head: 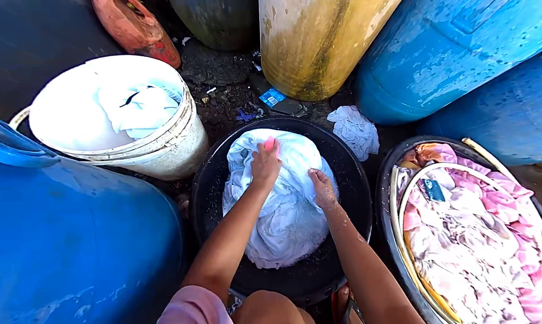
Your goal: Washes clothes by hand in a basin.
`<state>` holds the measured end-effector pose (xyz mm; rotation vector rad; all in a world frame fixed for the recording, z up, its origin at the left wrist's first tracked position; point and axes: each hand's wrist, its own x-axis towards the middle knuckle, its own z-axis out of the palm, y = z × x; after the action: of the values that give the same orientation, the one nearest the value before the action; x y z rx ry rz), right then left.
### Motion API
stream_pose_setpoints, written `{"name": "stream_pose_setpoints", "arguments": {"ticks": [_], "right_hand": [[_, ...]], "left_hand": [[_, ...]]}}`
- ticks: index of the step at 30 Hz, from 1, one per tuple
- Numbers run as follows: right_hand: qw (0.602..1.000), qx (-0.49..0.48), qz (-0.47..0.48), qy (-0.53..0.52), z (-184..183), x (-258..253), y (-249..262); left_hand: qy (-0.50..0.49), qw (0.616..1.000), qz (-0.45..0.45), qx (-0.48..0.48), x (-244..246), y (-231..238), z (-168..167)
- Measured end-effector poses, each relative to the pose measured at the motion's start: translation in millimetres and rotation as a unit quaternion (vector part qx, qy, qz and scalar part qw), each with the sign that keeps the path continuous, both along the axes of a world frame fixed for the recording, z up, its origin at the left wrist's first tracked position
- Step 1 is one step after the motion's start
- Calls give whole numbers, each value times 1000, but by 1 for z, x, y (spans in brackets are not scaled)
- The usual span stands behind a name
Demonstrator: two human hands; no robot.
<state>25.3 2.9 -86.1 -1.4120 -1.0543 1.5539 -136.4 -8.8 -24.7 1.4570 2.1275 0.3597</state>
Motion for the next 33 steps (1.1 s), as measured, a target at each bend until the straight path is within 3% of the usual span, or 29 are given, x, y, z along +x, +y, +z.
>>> {"name": "stream_pose_setpoints", "arguments": {"ticks": [4,8,10,12,14,15,17,20,23,25,28,31,33], "right_hand": [[999,16,10,25,-7,2,3],[999,9,42,-31,3,3,4],[994,-8,77,-72,14,3,14],[986,-63,111,-103,26,4,24],[973,-92,156,-145,37,3,35],[964,-86,182,-176,43,1,38],[941,-56,233,-241,54,-6,42],[917,-40,287,-274,56,-10,45],[945,1,253,-207,40,1,41],[967,60,195,-154,29,4,35],[980,124,152,-44,14,7,34],[985,75,138,75,7,0,26],[980,3,80,185,11,-7,21]], "left_hand": [[-19,994,-97,-39,48,-18,11],[16,1000,7,9,-17,5,-7],[4,998,17,-62,-45,12,13],[-93,985,-91,-117,-42,-10,38],[-148,924,-271,-226,-6,-35,46],[-127,896,-334,-263,21,-46,39],[-62,877,-380,-287,71,-64,9],[-57,921,-338,-188,105,-87,-59],[-85,932,-330,-120,96,-87,-88],[-122,909,-358,-176,81,-71,-76],[-138,883,-371,-251,50,-48,-5],[-81,939,-308,-129,14,-36,55],[-10,968,-251,16,11,-20,51]]}}
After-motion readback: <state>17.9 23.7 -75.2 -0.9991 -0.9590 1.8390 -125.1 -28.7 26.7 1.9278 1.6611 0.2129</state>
